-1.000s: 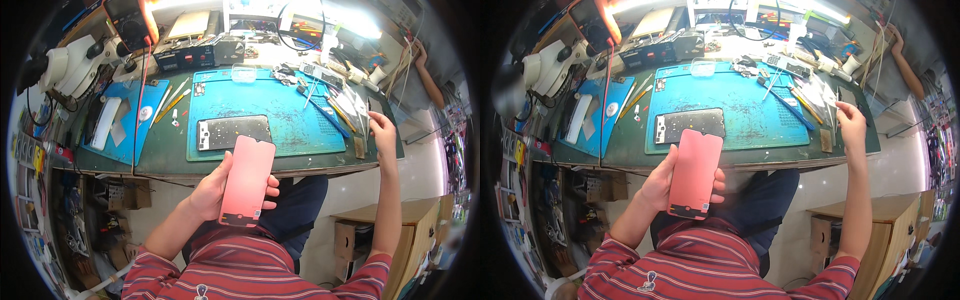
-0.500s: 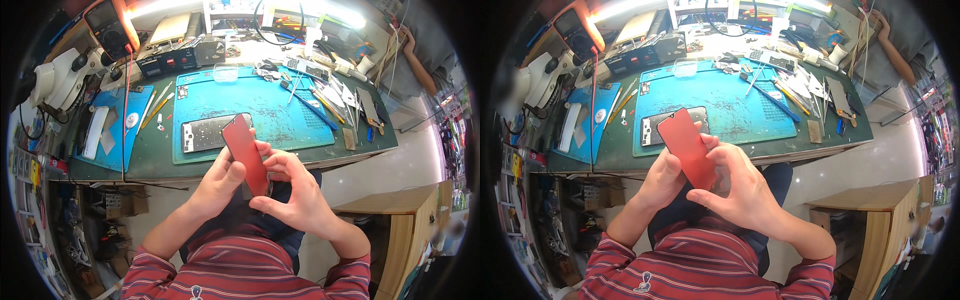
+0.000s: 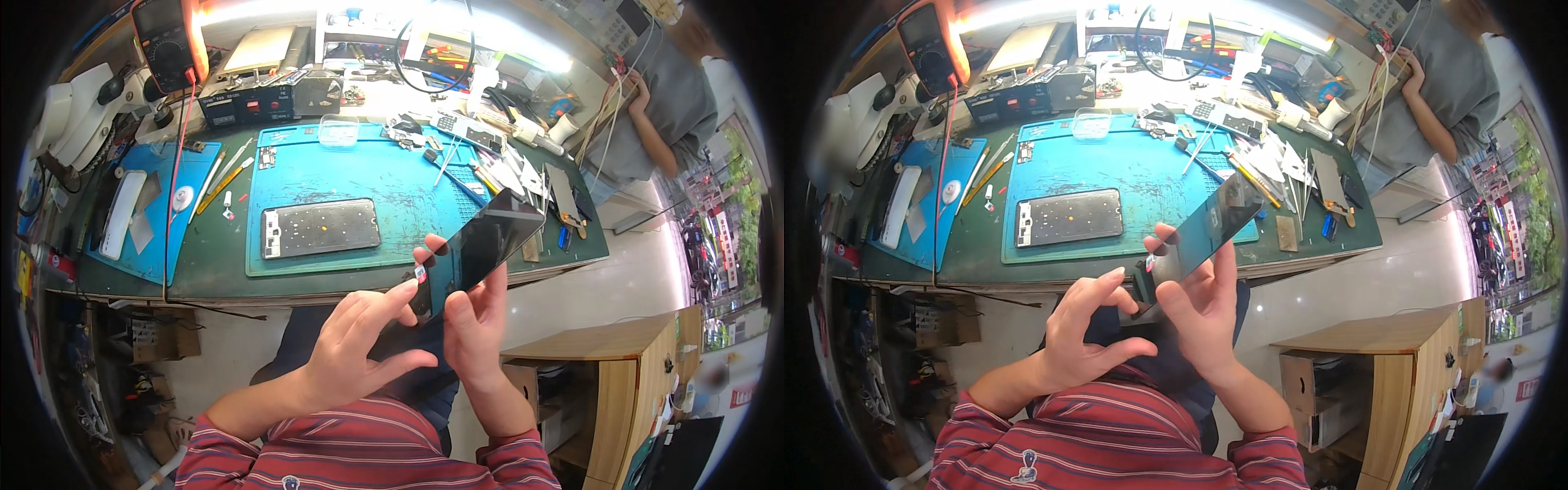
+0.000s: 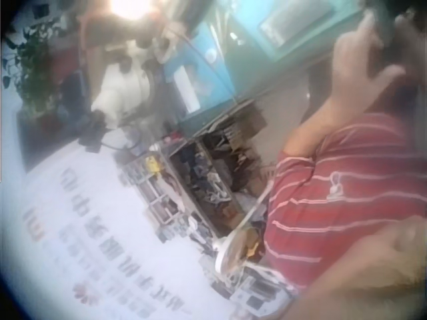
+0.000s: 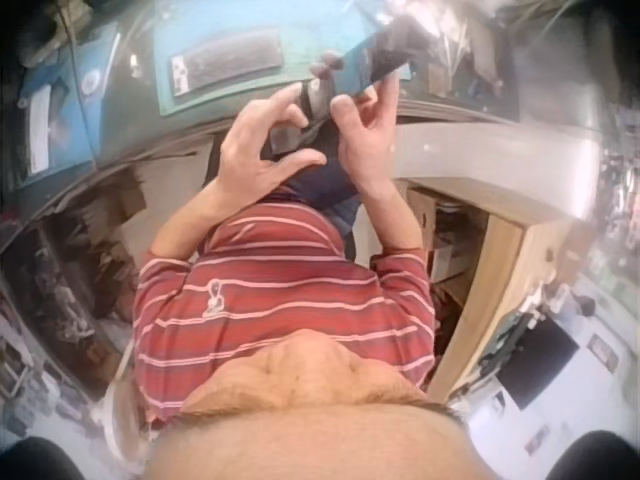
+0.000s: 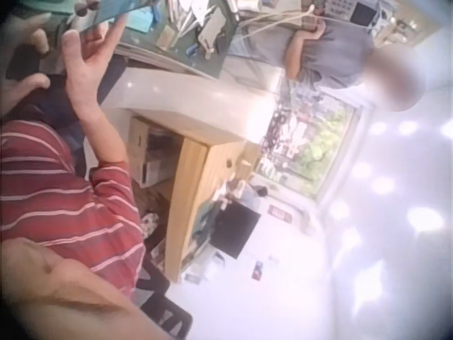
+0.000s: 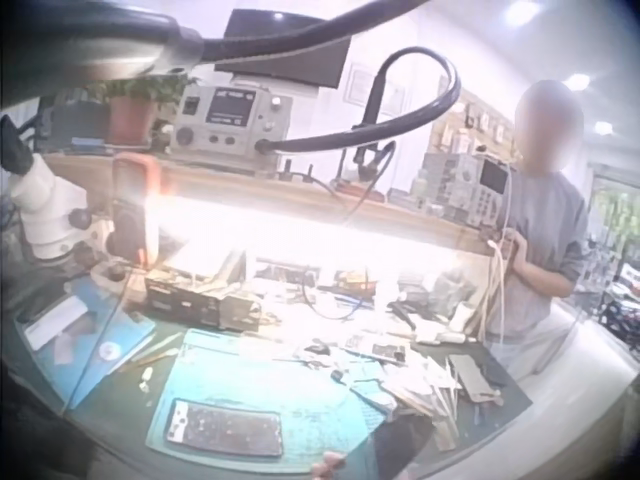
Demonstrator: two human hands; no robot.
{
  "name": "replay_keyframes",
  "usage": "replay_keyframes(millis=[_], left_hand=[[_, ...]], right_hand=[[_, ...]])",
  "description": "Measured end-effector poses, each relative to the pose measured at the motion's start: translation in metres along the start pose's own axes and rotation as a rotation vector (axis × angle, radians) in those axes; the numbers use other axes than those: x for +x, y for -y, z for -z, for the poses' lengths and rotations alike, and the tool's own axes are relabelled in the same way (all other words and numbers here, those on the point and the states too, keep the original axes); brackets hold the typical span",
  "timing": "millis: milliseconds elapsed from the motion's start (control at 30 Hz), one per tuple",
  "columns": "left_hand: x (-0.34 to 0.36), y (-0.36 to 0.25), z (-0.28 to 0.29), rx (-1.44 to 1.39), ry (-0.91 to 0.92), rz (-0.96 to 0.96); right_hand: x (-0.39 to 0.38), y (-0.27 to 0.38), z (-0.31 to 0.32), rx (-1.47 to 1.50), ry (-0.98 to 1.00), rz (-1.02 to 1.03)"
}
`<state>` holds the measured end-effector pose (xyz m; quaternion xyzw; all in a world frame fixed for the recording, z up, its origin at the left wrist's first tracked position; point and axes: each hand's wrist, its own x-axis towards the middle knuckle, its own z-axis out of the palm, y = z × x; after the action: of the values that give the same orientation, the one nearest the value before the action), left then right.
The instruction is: The person removes a protective film from a black smartphone back cover, applies adhesive along the edges, wipes the surface, and then reattaches internal components to the phone's chassis using a screwdriver. The person works at a cluttered electronics repair bench.
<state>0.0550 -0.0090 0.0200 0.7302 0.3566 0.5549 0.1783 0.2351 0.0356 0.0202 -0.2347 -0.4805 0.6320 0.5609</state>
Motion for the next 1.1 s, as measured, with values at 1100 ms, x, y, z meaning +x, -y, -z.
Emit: replay_keyframes(millis=[1100], left_hand=[[-0.012, 0.018, -0.017, -0.313, -0.151, 0.295]], right_hand=[[-0.015, -0.016, 0.005, 0.124, 0.031, -0.034]])
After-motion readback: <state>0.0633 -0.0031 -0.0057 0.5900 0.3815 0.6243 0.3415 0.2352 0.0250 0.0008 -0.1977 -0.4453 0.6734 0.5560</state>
